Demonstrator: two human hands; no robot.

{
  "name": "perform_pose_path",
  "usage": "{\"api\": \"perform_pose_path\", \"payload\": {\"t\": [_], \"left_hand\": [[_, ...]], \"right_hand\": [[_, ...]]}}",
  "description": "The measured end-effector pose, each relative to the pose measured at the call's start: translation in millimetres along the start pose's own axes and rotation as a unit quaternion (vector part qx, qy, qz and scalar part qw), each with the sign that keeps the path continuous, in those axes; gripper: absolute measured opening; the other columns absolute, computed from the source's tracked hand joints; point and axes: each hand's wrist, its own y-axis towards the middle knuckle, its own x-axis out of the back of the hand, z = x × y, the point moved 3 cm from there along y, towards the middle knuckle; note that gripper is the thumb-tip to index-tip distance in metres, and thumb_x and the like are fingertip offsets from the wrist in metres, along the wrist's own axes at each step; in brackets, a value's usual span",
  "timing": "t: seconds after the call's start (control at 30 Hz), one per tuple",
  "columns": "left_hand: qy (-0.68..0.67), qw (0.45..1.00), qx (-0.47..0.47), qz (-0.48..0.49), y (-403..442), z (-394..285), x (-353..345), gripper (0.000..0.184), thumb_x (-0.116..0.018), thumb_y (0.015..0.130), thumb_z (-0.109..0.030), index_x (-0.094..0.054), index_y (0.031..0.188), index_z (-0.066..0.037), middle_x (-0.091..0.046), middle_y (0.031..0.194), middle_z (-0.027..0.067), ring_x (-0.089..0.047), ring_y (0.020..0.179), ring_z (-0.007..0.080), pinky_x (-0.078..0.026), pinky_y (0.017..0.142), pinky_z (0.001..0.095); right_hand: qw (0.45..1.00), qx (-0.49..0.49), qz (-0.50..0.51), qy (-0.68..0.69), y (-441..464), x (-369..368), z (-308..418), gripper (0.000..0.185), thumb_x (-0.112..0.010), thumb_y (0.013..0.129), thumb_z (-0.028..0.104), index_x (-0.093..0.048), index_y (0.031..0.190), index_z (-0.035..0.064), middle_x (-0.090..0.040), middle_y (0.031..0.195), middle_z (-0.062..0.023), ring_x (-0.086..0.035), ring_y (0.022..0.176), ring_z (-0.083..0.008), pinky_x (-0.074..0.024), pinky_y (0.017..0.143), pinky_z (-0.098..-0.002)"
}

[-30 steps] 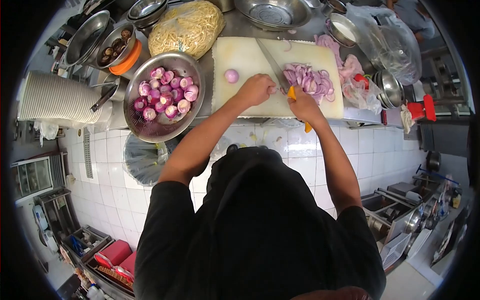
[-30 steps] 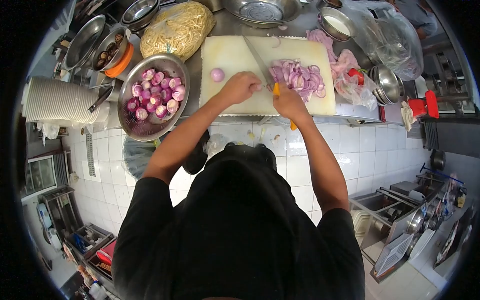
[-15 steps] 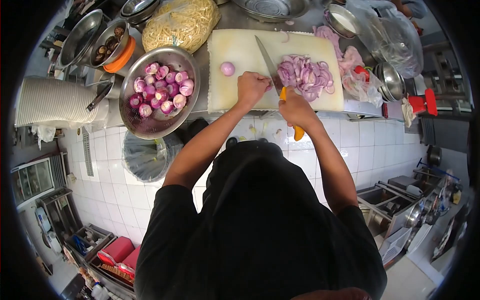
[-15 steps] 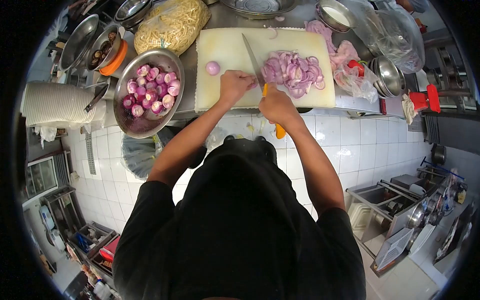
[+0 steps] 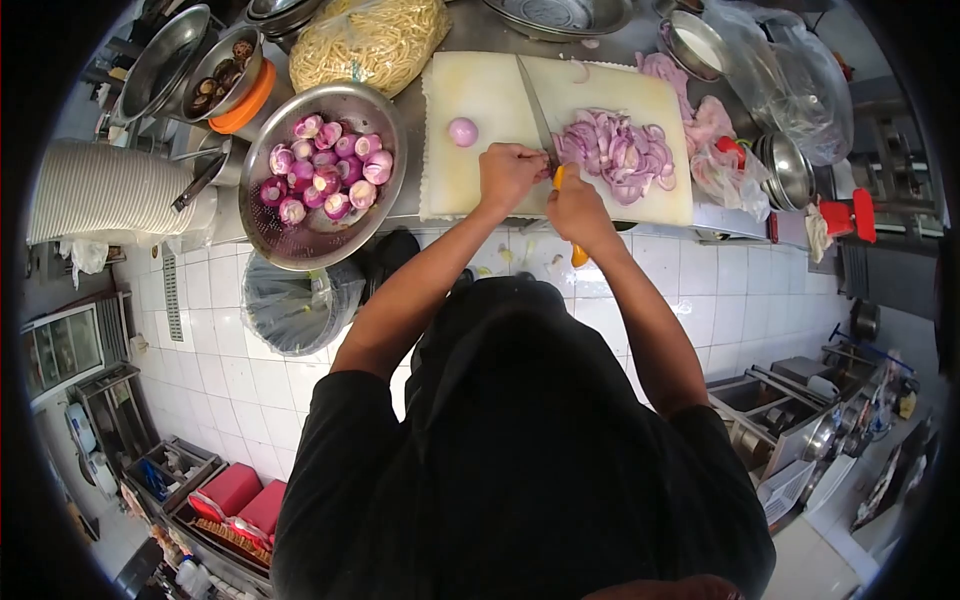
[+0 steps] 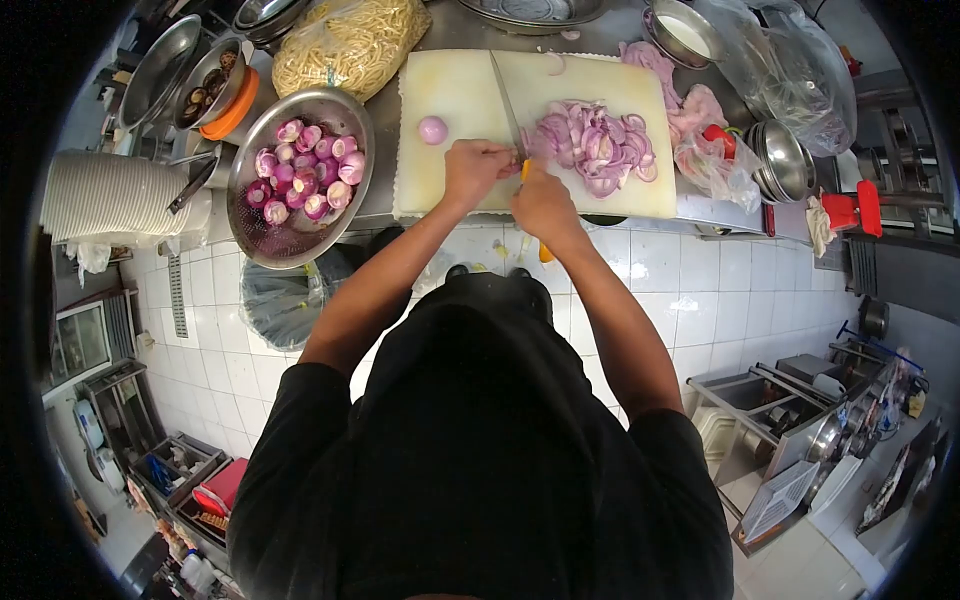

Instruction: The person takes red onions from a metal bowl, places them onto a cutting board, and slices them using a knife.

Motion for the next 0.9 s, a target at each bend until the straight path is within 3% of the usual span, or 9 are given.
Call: {"api": "perform_pose_path", "payload": {"t": [0.1,0.2,0.3,0.4,0.5,0.7,0.9], "left_hand": [[0.007,1.000,-0.002,-0.001,-2,2,3,0.018,-0.071,0.082,-0.007,-0.072,0.089,0.009,-0.072,0.075,0.0141,-0.069,0.064,0.0137,-0.057,0.061,0.0253],[0.035,0.999,-0.019,-0.008,-1,1,3,0.017,-0.071,0.082,-0.007,-0.073,0.087,0.009,-0.072,0.074,0.0131,-0.068,0.063,0.0134,-0.057,0.061,0.0251],[0.023,0.999,-0.019,-0.010,1,3,1,0.017,-0.071,0.081,-0.008,-0.073,0.085,0.008,-0.072,0.073,0.0122,-0.068,0.062,0.0132,-0.057,0.061,0.0250],[0.010,1.000,-0.014,-0.007,-3,-3,4,0.018,-0.072,0.080,-0.010,-0.073,0.085,0.008,-0.072,0.072,0.0119,-0.068,0.062,0.0129,-0.057,0.060,0.0250],[0.040,0.999,-0.021,-0.006,1,-3,3,0.020,-0.072,0.080,-0.011,-0.073,0.086,0.008,-0.072,0.072,0.0121,-0.068,0.062,0.0127,-0.056,0.060,0.0252],[0.053,0.998,-0.016,-0.007,-2,-5,4,0.020,-0.072,0.081,-0.012,-0.073,0.088,0.007,-0.072,0.073,0.0119,-0.068,0.062,0.0123,-0.055,0.059,0.0251],[0.068,0.997,-0.023,-0.007,3,2,2,0.020,-0.071,0.081,-0.010,-0.073,0.088,0.008,-0.072,0.072,0.0123,-0.068,0.063,0.0133,-0.056,0.059,0.0249]], "right_hand": [[1.000,0.003,0.020,0.022,2,15,2,0.043,-0.053,0.084,0.011,-0.042,0.119,-0.0110,-0.064,0.090,-0.0339,-0.064,0.089,-0.0476,-0.0501,0.082,-0.0519],[0.992,-0.062,0.086,0.066,-24,47,39,0.041,-0.053,0.084,0.012,-0.042,0.117,-0.0107,-0.064,0.088,-0.0335,-0.065,0.082,-0.0456,-0.0518,0.077,-0.0506],[0.999,0.030,-0.009,-0.022,-1,-1,13,0.030,-0.049,0.089,0.011,-0.041,0.111,-0.0078,-0.064,0.081,-0.0296,-0.066,0.053,-0.0336,-0.0528,0.047,-0.0418],[0.999,-0.015,0.010,0.042,0,3,8,0.030,-0.049,0.089,0.012,-0.042,0.111,-0.0083,-0.064,0.084,-0.0300,-0.067,0.055,-0.0335,-0.0528,0.047,-0.0409],[0.998,-0.018,0.036,0.041,-8,25,21,0.045,-0.048,0.085,0.008,-0.040,0.124,-0.0118,-0.065,0.081,-0.0282,-0.065,0.056,-0.0363,-0.0533,0.057,-0.0437],[0.995,-0.050,0.076,0.049,-32,43,45,0.040,-0.045,0.084,0.007,-0.041,0.119,-0.0121,-0.065,0.077,-0.0261,-0.066,0.053,-0.0302,-0.0531,0.054,-0.0412],[0.997,-0.056,0.044,0.044,-31,33,43,0.035,-0.048,0.084,0.009,-0.045,0.112,-0.0111,-0.065,0.077,-0.0281,-0.066,0.057,-0.0349,-0.0534,0.058,-0.0434]]}}
